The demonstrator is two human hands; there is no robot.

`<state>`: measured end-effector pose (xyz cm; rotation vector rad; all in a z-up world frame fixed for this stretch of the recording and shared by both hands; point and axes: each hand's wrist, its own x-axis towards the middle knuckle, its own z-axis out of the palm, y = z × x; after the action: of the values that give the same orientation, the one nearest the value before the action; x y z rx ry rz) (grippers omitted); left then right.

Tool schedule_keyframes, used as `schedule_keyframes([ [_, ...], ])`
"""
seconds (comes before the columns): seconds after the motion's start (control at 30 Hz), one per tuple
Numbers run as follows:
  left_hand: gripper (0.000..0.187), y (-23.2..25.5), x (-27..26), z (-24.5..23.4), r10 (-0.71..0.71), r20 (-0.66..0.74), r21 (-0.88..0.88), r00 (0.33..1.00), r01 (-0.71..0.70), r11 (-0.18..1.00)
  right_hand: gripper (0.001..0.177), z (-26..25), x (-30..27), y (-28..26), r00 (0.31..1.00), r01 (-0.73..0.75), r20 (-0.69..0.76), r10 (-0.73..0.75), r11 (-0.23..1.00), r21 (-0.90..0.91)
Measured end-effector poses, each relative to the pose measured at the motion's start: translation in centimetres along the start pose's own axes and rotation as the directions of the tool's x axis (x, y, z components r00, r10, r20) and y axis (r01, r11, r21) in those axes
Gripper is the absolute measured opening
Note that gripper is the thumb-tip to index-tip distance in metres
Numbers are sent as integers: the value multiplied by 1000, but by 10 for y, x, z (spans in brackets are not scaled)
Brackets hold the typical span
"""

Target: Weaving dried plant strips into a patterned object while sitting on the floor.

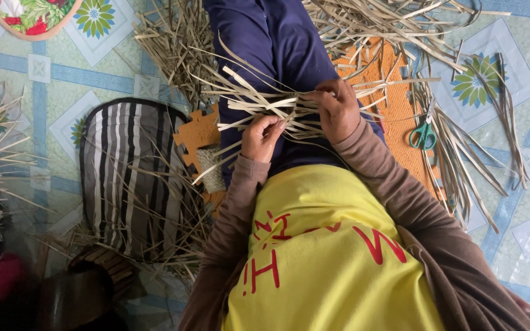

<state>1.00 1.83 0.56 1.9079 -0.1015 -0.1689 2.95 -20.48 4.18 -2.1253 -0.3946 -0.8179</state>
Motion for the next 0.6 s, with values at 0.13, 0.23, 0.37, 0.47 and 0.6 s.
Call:
schedule_keyframes([
  [0.13, 24, -3, 0, 1, -1, -7, 6, 1000, 1, 1000, 36, -2, 3, -6, 1000, 6, -4, -6, 1000, 15],
  [0.23, 25, -1, -1, 1, -20, -13, -30, 1000, 19, 999, 32, -2, 6, -11, 999, 29, 31, -29, 1000, -8],
  [0.37, 25, -1, 0, 1, -16, -13, -23, 1000, 15, 1000, 38, -2, 5, -10, 998, 13, 54, -12, 1000, -4],
  [0.47, 26, -1, 1, 2, -6, -17, -19, 1000, 6, 1000, 37, -2, 4, -8, 999, 12, 41, -13, 1000, 23],
  [0.6, 27, -4, 0, 2, -3, -17, -11, 1000, 3, 1000, 35, -2, 1, -6, 999, 45, 24, -46, 998, 46],
])
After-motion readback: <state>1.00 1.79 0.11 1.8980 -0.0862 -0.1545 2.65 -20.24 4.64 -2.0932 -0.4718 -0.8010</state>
